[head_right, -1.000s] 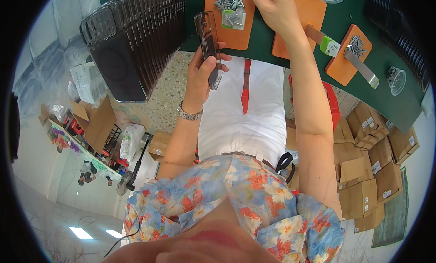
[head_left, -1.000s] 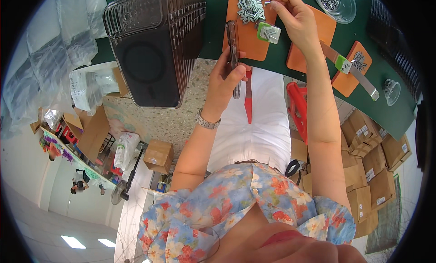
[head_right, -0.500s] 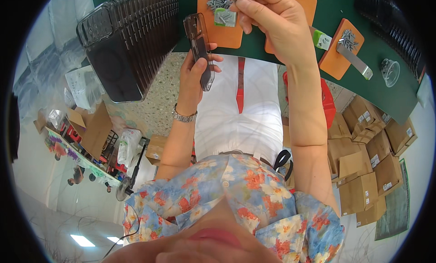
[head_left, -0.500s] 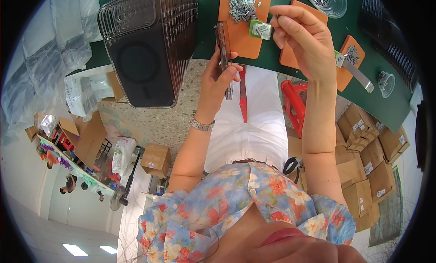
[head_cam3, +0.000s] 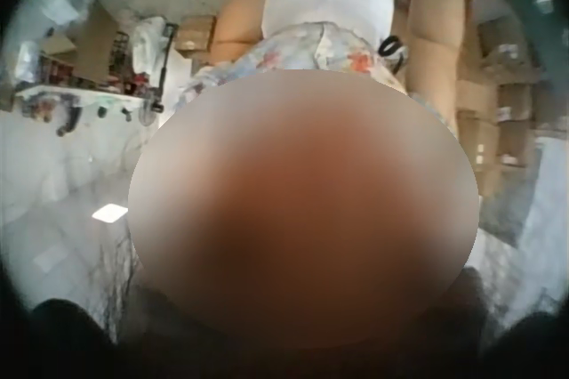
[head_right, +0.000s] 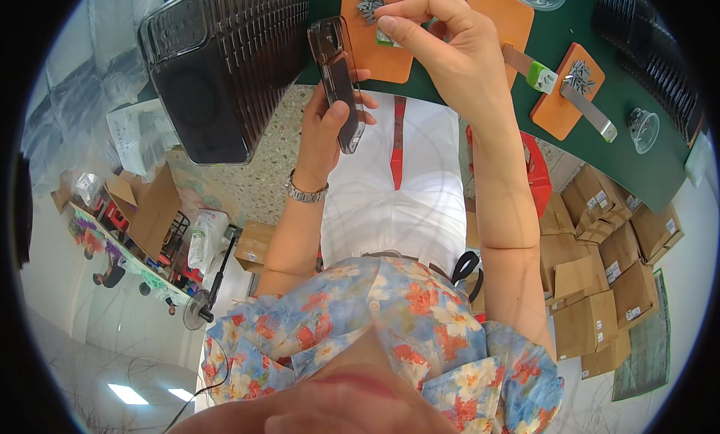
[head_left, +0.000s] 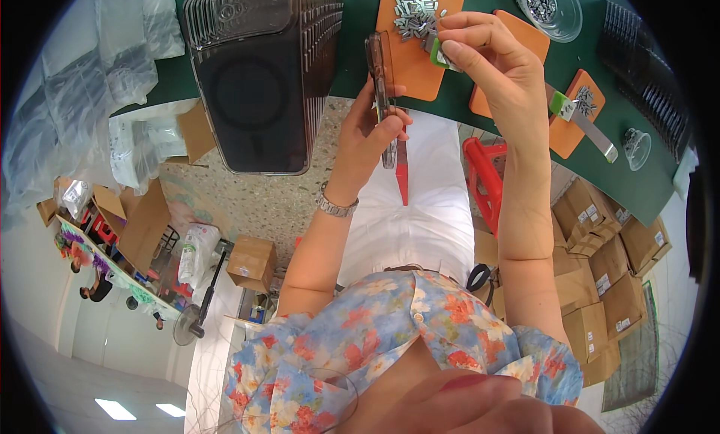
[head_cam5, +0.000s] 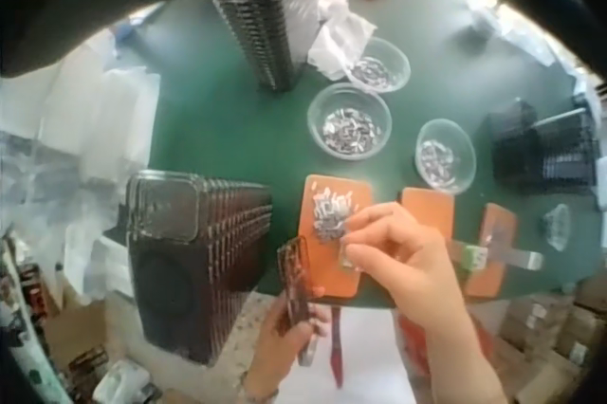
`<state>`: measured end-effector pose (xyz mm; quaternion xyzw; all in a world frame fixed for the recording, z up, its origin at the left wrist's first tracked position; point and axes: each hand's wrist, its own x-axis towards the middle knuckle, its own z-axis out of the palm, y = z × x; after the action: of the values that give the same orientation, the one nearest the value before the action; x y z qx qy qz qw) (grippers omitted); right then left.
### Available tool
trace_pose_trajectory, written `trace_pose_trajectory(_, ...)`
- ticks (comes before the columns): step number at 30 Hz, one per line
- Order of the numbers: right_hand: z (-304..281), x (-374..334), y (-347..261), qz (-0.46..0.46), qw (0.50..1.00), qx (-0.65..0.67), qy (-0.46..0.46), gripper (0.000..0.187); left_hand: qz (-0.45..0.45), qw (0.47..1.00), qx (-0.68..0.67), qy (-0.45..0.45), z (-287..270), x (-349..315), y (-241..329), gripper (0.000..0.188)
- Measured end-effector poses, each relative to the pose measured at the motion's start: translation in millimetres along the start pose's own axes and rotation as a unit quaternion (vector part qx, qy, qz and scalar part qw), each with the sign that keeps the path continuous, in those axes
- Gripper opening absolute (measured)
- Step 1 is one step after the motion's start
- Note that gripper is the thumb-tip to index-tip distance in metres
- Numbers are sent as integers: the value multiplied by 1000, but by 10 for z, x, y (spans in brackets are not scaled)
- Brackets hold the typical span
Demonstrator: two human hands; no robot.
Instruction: The recorder is assembling metal clips into plastic phone cases at a manufacturing workbench.
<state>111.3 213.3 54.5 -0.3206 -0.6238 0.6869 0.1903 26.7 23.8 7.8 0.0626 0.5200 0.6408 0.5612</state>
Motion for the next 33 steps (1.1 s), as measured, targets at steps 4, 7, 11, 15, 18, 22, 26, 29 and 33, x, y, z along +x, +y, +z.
trace_pose_trajectory(4,-7,4,-13,17,1000,-16,2,11,20,999,19,-36,14,16,44,84)
trace_pose_trajectory(7,-7,12,15,-1,1000,-10,-6,11,9,998,-10,-57,36,37,80,79)
trace_pose_trajectory(11,26,-12,43,-20,1000,-19,-12,11,9,998,-18,-59,60,50,85,80)
trace_pose_trajectory(15,87,-64,73,-32,999,-10,4,10,11,999,-7,-48,95,32,92,83)
trace_pose_trajectory(18,80,-70,90,-42,999,-24,-2,11,12,999,-1,-43,100,39,115,84)
trace_pose_trajectory(22,104,-64,50,-36,998,-37,-18,12,17,998,39,-37,108,77,170,86)
trace_pose_trajectory(26,120,-51,13,-16,999,-26,-23,11,24,998,49,-38,96,134,195,85)
trace_pose_trajectory(29,120,-42,23,-16,999,-28,-26,11,38,998,42,-39,114,176,251,82)
trace_pose_trajectory(33,92,-13,35,-26,998,-31,-53,10,44,998,33,-31,91,204,354,78)
